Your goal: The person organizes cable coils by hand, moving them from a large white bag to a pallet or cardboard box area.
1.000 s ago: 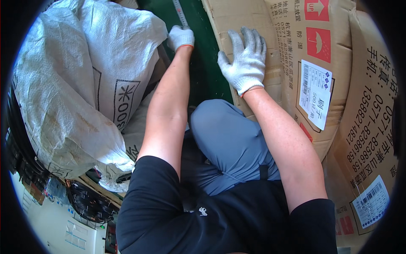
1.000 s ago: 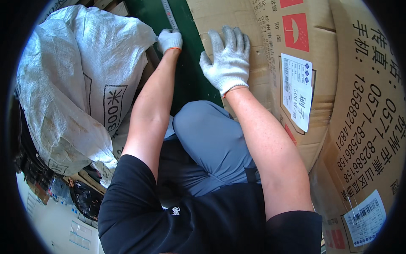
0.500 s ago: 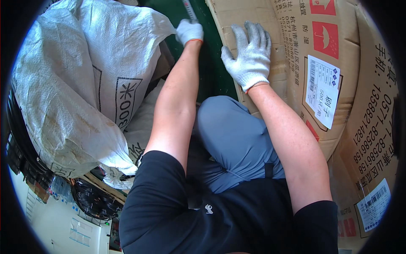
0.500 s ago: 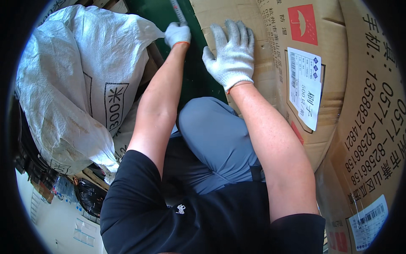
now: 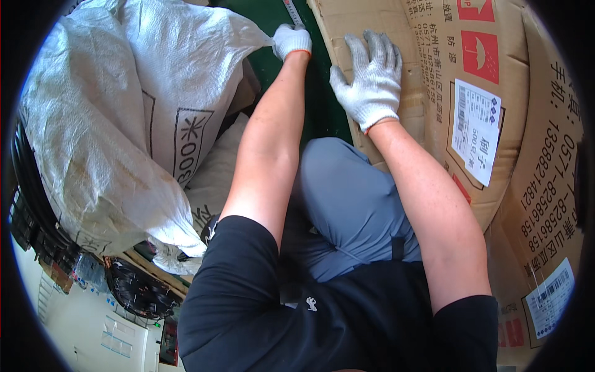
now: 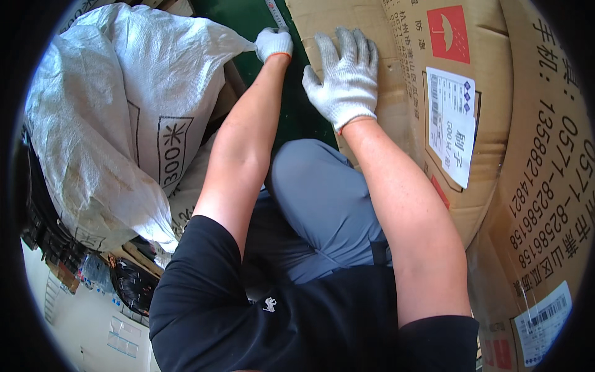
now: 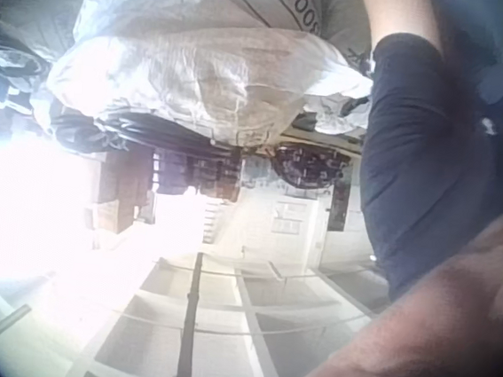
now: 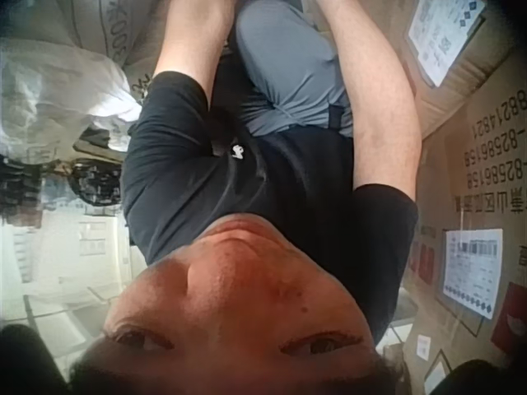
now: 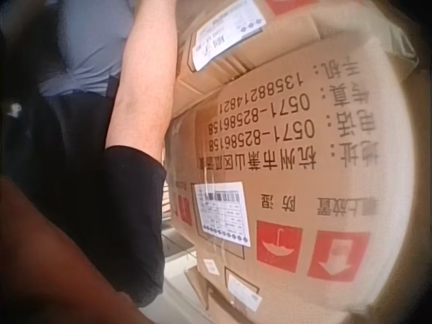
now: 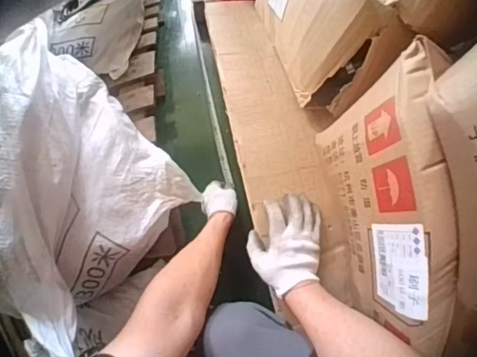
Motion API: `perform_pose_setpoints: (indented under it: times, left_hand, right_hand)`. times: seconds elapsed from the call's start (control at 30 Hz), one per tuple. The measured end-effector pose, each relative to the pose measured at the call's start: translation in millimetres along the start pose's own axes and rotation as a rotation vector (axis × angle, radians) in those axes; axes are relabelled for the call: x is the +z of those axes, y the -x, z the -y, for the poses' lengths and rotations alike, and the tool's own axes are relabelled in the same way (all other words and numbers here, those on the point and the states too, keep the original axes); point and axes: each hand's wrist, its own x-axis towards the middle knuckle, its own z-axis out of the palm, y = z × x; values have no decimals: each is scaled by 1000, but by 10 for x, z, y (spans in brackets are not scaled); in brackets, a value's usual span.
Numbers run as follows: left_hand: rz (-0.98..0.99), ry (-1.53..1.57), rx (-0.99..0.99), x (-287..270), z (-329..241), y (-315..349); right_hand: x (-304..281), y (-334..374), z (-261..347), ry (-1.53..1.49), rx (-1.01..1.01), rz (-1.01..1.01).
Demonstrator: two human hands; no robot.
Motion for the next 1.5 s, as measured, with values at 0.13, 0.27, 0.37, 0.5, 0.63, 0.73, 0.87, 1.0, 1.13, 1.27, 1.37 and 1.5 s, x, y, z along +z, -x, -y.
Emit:
perform_pose_setpoints:
  times: [0.13, 0.27, 0.37, 0.5, 0.63, 0.73, 0.87, 1.0, 1.13, 1.27, 1.37, 1.5]
  left_hand:
    - [11, 168, -9, -113, 205, -68]
    - [-46, 116, -75, -616, 808, -572]
    - [72, 132, -43, -478, 597, -440]
    - [71, 282, -37, -352, 429, -264]
    - [107, 468, -172, -599, 643, -465]
    - [168, 522, -196, -541, 479, -294]
    - [184, 565, -200, -612, 420, -195]
    - [190, 635, -200, -650, 440, -190]
    - [267, 627, -189, -527, 430, -215]
    - [263, 623, -140, -419, 592, -405]
    - [139, 550, -54, -369, 697, -516]
    - [140, 431, -68, -160, 585, -326]
  right_hand:
    - [-31, 40, -149, 56, 21, 22]
    - [-40, -38, 134, -13, -1, 25]
    - [-48, 2, -30, -4, 12, 9]
    - [-47, 43, -134, -3, 33, 3]
    - [-117, -17, 55, -45, 13, -3]
    - [-97, 15, -52, -37, 30, 6]
    - [-106, 25, -42, -43, 37, 29]
    - [-143, 7, 8, -22, 30, 41]
    - [-111, 25, -44, -19, 37, 40]
    - [-138, -17, 7, -24, 32, 38]
    - [-157, -47, 74, -49, 27, 50]
    - [-122, 17, -37, -14, 42, 57]
